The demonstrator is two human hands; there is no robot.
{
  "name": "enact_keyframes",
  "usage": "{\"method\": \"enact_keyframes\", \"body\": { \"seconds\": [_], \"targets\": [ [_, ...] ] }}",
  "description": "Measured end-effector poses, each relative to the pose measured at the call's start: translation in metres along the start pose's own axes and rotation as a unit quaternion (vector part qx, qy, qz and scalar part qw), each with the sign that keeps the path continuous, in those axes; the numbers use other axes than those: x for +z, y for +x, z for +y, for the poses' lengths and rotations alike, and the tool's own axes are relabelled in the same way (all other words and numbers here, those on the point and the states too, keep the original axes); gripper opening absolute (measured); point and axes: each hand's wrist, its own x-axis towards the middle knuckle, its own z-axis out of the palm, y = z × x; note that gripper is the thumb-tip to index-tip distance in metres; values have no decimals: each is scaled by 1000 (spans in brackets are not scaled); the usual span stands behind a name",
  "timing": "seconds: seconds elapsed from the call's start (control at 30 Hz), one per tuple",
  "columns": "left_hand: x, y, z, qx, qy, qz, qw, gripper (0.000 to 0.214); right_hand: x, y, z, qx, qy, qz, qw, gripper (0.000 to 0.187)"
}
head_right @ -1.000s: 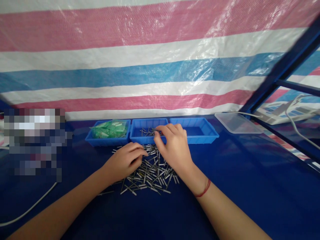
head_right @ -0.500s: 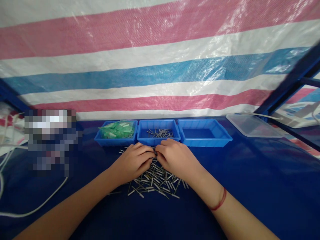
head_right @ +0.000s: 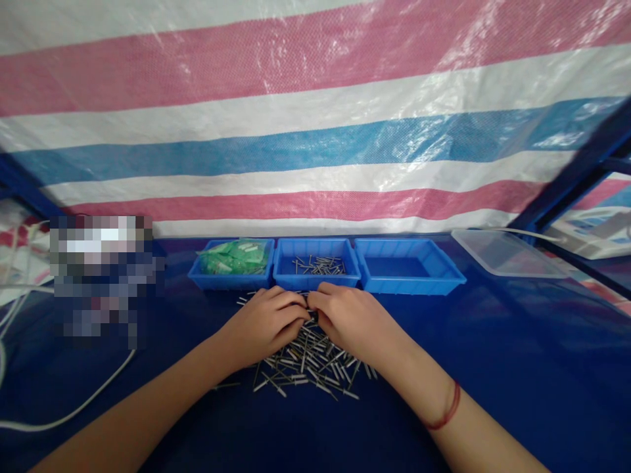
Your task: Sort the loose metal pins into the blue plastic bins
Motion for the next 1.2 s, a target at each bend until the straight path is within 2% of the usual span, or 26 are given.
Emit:
{"method": "enact_keyframes", "body": {
  "seconds": [0.33,1.0,1.2],
  "targets": [
    [-2,0,-1,4,-3,-7,1000,21,-3,-1,2,22,11,0,1000,13],
    [-3,0,-2,8,-25,2,1000,20,-3,0,-2,5,-3,-8,1000,15],
    [-4,1,-4,-27,-27,22,999,18,-10,-1,-12,-13,125,-3,992,15]
  ]
}}
